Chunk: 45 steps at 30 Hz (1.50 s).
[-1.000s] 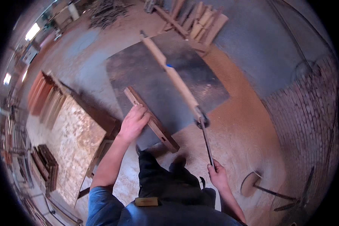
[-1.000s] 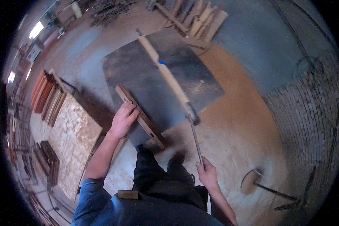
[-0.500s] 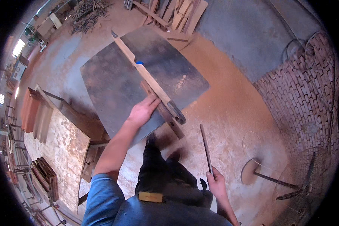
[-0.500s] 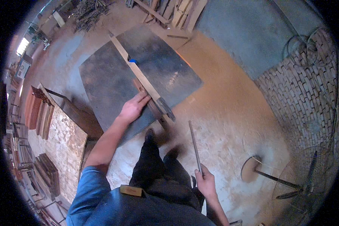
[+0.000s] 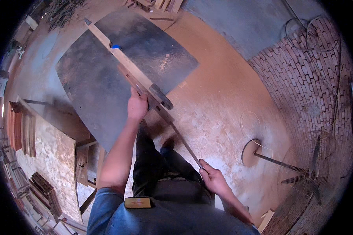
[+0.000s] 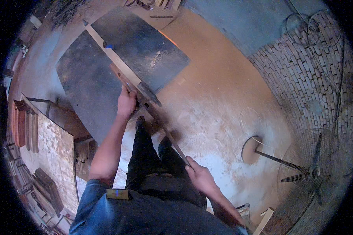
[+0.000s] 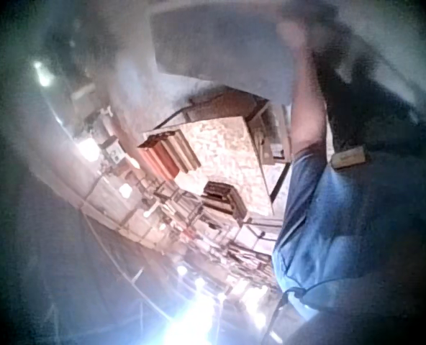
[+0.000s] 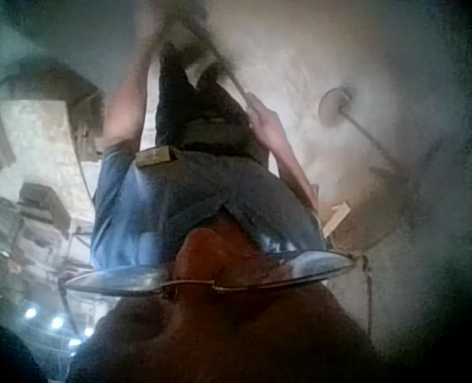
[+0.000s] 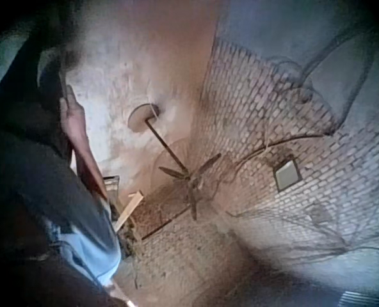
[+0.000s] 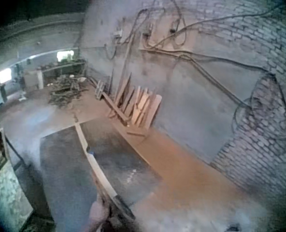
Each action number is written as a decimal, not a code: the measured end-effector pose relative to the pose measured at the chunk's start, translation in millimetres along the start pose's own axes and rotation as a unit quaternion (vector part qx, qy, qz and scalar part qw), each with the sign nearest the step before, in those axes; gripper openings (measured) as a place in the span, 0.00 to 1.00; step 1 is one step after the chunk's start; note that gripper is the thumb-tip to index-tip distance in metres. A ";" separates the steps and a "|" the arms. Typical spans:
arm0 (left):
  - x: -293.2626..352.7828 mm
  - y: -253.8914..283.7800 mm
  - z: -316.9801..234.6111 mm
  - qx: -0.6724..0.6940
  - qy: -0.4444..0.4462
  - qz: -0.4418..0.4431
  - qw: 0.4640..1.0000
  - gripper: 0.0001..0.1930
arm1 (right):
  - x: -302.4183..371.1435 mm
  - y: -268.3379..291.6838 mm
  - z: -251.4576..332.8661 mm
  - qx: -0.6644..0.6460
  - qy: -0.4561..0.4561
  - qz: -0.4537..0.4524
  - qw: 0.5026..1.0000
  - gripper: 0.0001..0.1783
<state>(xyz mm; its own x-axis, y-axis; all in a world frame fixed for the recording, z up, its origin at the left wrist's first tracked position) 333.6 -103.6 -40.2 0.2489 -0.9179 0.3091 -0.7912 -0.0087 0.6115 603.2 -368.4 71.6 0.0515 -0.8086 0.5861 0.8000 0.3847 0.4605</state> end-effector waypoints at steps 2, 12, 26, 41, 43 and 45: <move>-0.5 4.3 -4.5 -0.001 0.020 0.009 1.000 0.29 | -5.2 -0.6 6.1 -0.012 0.005 -0.009 1.000 0.26; -13.0 4.9 0.5 -0.009 0.036 0.018 0.999 0.28 | -21.6 8.3 27.6 0.054 -0.057 0.021 0.997 0.24; -114.2 67.2 -2.1 0.063 0.060 0.024 0.996 0.18 | -110.0 -14.2 100.9 0.102 0.050 -0.008 0.994 0.23; -209.1 117.4 1.1 0.062 0.078 -0.009 0.995 0.14 | -183.8 -33.8 185.2 0.121 0.033 0.006 0.992 0.23; -224.4 119.4 6.9 0.064 0.071 -0.015 0.995 0.15 | -191.9 -39.5 187.3 0.112 0.060 -0.010 0.992 0.23; -238.0 123.9 13.2 0.045 0.072 -0.024 0.996 0.15 | -201.1 -45.7 189.9 0.107 0.078 -0.019 0.991 0.22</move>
<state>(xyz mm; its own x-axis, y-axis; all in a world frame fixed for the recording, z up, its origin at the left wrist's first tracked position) 169.0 108.6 -47.7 0.3594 -0.8496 0.3862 -0.8222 -0.0925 0.5617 442.8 -138.8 59.3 0.1301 -0.8768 0.4628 0.6590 0.4252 0.6204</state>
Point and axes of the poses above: each hand's wrist, its own x-axis away from the middle knuckle, its own y-axis out of the back of the hand, z = x × y, the point moved 1 cm from there along -x, towards the middle knuckle, and after that the axes turned 4 degrees about y, right-handed, at the moved point
